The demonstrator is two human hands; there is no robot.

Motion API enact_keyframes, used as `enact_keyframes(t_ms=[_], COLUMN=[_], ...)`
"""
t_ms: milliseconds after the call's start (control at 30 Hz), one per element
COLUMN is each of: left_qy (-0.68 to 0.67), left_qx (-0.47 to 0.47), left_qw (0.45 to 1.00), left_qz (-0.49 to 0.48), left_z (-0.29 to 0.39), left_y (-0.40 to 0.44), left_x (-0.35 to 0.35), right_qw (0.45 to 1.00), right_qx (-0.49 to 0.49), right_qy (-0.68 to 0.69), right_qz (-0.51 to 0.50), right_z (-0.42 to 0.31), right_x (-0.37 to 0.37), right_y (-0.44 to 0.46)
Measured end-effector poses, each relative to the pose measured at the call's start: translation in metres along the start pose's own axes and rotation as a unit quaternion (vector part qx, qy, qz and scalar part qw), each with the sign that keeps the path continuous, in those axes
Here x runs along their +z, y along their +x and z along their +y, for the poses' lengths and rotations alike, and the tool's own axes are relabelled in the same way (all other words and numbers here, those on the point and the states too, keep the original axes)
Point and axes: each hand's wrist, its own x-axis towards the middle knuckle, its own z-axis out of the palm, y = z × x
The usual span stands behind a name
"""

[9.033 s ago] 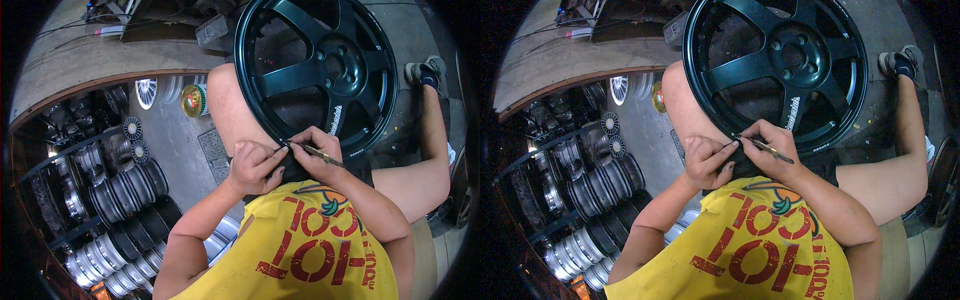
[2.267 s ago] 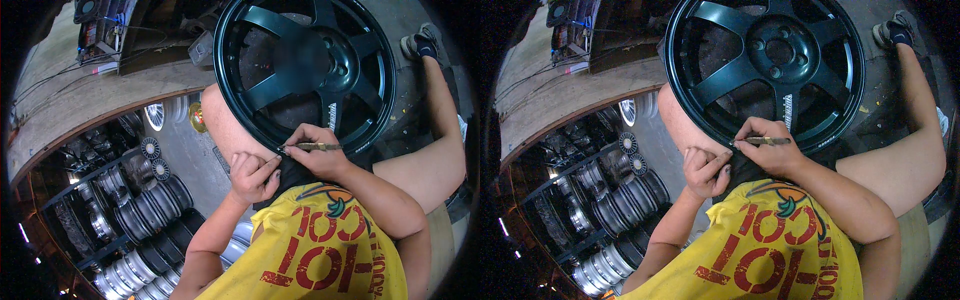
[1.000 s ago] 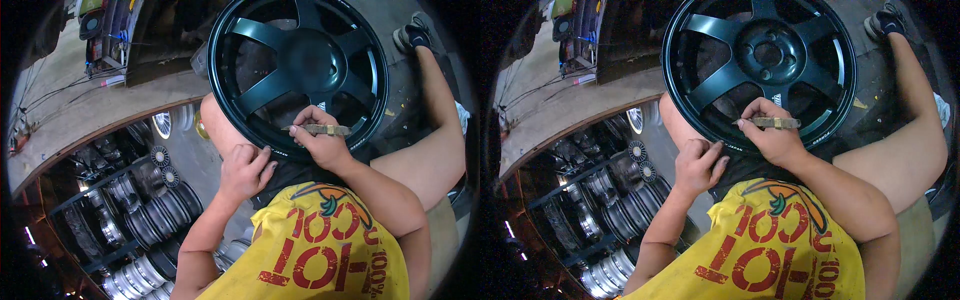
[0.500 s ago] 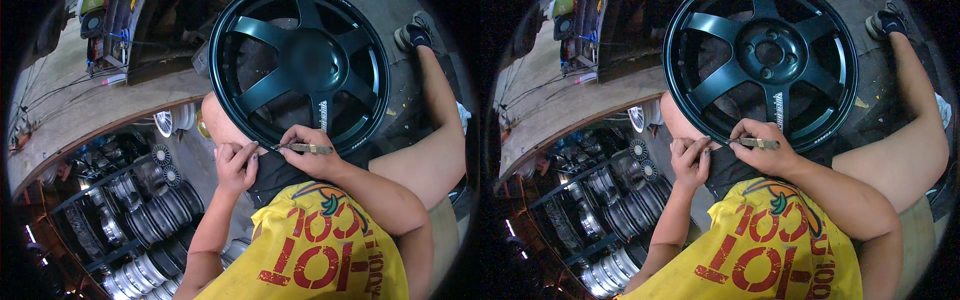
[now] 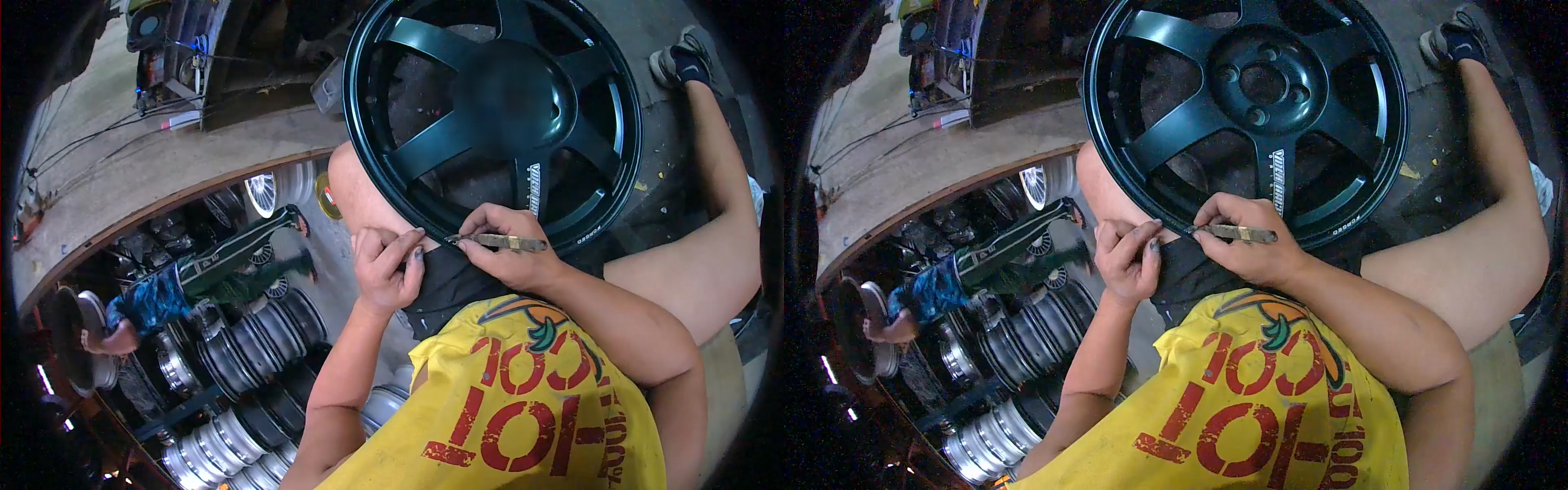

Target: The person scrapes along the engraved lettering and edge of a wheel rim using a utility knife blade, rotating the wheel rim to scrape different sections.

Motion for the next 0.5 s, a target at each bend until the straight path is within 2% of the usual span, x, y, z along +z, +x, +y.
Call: enact_keyframes(t_ms=[333, 433, 500], left_qy=[0.014, 0.006, 0.007], left_qx=[-0.006, -0.004, -0.006], left_qw=[1.0, 1.0, 1.0], left_qz=[-0.016, -0.003, -0.003], left_z=[0.0049, 0.0013, 0.0017], left_y=[0.0028, 0.0014, 0.0017], left_x=[-0.0032, 0.0007, 0.0005], right_qw=[1.0, 0.999, 0.994], right_qx=[0.005, -0.021, -0.095], right_qy=[0.002, -0.04, -0.051], right_qz=[-0.004, -0.003, 0.01], right_z=[-0.0016, -0.0026, 0.0041], right_x=[0.0017, 0.0038, 0.0056], right_y=[-0.0006, -0.002, -0.0019])
